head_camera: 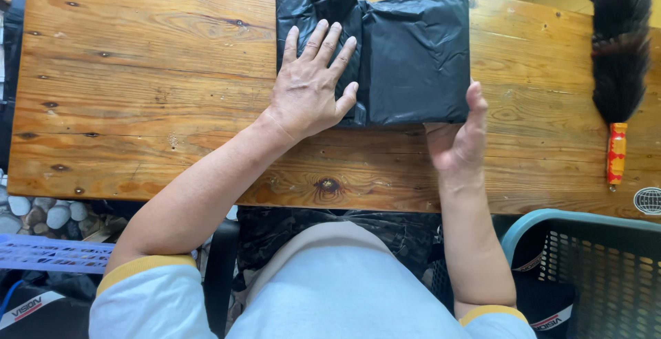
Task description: The person folds a large black plastic sheet on a wooden table, using a brush to smooth it out. They fold the sheet multiple times into a compact bundle and place it into a basket.
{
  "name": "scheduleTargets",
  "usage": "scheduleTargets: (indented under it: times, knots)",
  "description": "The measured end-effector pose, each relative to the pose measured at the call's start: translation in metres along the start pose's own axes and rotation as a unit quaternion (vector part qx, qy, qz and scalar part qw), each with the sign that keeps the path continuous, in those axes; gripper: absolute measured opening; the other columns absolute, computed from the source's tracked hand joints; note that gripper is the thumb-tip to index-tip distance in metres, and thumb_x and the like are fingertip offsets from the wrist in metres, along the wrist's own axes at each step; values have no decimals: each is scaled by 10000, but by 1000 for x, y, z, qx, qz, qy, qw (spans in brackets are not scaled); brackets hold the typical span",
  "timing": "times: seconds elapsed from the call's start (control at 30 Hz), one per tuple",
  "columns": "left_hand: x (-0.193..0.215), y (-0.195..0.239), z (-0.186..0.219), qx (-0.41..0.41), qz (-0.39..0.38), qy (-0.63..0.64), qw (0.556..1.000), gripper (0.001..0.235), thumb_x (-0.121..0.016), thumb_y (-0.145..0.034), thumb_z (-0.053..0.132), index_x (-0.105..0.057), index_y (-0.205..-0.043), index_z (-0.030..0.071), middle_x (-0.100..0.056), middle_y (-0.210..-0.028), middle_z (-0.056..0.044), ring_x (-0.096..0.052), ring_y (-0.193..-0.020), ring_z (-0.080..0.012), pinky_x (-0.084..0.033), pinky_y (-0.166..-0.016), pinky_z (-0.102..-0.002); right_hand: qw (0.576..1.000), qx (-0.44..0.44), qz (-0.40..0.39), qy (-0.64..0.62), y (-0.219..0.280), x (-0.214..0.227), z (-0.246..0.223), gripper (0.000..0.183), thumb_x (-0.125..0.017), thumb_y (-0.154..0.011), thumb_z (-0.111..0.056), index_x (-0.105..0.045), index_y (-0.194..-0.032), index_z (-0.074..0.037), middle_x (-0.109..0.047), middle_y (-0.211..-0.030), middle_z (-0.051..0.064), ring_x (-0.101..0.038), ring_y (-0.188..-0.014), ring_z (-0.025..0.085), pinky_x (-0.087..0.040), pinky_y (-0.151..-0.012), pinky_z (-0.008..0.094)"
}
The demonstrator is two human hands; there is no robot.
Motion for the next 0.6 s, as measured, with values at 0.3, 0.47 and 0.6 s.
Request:
scheduleTargets:
  times: [0.3, 0.47, 0.6]
  knots:
    - [-2, -4, 0, 7, -8, -5, 1000, 724, -397, -1017, 549, -415, -1603, 124, -319, -1670, -182, -208, -1559, -326, -89, -1233, -623, 772, 307, 8, 557, 26, -67, 27, 521, -834, -878, -212, -618, -1284, 33, -707, -1238, 211, -679, -1184, 311, -502, -1047, 381]
    - [-6, -11, -24, 25, -118, 205, 971, 797, -407, -1002, 426, -159, -1621, -10, -183, -1717, -163, -69, -1595, -255, 49, -1262, -512, 633, 372, -111, 670, 27, -92, 46, 739, -681, -1041, -114, -231, -1622, -35, -348, -1677, 165, -355, -1587, 371, -320, -1350, 472]
    - [17, -9, -57, 131, -136, 587, 788, 728, -340, -1025, 280, -4, -1629, 51, -186, -1731, -142, -90, -1608, -250, -85, -1270, -347, 588, 382, -138, 699, 30, -106, 51, 687, -592, -1083, -280, -237, -1634, -75, -335, -1685, 182, -334, -1591, 425, -319, -1333, 542]
Point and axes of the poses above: each hand's wrist, its own y-axis away from the middle knuckle, its own x-axis out of the back of the hand, z = x × y, the point moved 5 cm from there along -y, towards the middle knuckle
